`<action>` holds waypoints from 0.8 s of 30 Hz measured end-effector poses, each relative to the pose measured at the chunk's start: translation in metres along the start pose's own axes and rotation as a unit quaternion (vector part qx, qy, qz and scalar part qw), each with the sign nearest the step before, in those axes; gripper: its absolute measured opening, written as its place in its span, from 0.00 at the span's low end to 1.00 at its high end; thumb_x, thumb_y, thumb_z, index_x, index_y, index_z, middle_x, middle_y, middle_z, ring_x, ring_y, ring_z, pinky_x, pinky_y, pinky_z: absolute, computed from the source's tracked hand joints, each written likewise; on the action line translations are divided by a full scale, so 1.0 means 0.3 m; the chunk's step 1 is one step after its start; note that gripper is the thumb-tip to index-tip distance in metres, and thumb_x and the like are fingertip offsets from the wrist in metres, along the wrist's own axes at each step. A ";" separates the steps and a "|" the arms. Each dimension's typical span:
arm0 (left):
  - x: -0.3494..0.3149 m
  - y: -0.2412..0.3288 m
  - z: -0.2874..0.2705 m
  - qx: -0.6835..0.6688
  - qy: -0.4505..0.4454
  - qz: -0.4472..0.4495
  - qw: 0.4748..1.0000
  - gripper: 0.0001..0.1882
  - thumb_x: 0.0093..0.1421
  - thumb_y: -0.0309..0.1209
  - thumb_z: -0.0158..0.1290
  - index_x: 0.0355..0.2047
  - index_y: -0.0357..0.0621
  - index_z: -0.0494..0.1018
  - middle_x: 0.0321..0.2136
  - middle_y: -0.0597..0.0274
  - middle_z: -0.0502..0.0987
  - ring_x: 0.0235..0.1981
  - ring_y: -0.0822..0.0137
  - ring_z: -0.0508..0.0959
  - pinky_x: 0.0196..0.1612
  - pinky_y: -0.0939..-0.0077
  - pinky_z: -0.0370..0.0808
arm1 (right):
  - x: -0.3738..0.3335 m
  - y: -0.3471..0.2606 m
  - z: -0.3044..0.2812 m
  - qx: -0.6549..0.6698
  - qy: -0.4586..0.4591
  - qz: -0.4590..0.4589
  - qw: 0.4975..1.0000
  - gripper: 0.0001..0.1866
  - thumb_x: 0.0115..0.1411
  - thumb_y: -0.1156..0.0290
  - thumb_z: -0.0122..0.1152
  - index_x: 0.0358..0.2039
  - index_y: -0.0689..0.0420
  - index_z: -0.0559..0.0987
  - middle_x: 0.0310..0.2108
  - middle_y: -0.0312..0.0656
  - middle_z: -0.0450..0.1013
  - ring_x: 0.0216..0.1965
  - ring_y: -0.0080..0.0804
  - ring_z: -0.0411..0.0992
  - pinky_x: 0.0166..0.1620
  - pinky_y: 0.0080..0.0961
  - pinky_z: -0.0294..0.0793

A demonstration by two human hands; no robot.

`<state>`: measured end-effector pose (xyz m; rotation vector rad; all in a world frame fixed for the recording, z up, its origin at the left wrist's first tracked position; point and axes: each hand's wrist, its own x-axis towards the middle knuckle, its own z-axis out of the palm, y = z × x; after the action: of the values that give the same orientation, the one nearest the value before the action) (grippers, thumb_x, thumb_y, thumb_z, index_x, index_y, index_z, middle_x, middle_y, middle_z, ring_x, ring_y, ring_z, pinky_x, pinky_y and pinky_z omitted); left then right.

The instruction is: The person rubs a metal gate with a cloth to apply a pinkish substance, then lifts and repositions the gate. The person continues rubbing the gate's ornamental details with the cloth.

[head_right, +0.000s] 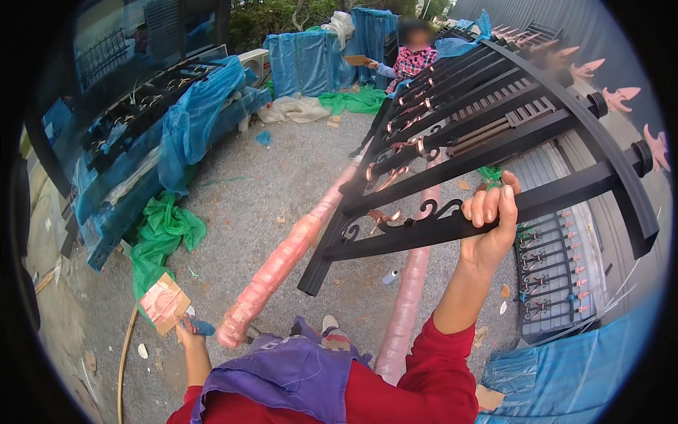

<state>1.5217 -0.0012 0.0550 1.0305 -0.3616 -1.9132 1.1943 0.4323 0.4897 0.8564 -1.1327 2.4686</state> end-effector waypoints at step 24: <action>-0.138 0.133 0.216 0.123 0.038 0.010 0.992 0.16 0.60 0.47 0.47 0.34 0.47 0.67 0.26 0.67 0.70 0.28 0.69 0.71 0.30 0.75 0.69 | -0.792 0.742 -0.733 0.058 0.656 0.178 0.731 0.24 0.54 0.45 0.55 0.25 0.54 0.63 0.16 0.36 0.58 0.17 0.29 0.60 0.24 0.30 0.65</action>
<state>1.5042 0.0012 0.1398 1.2509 -0.5722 -1.8378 1.1849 0.4518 0.0973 -1.1386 -0.5458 2.4417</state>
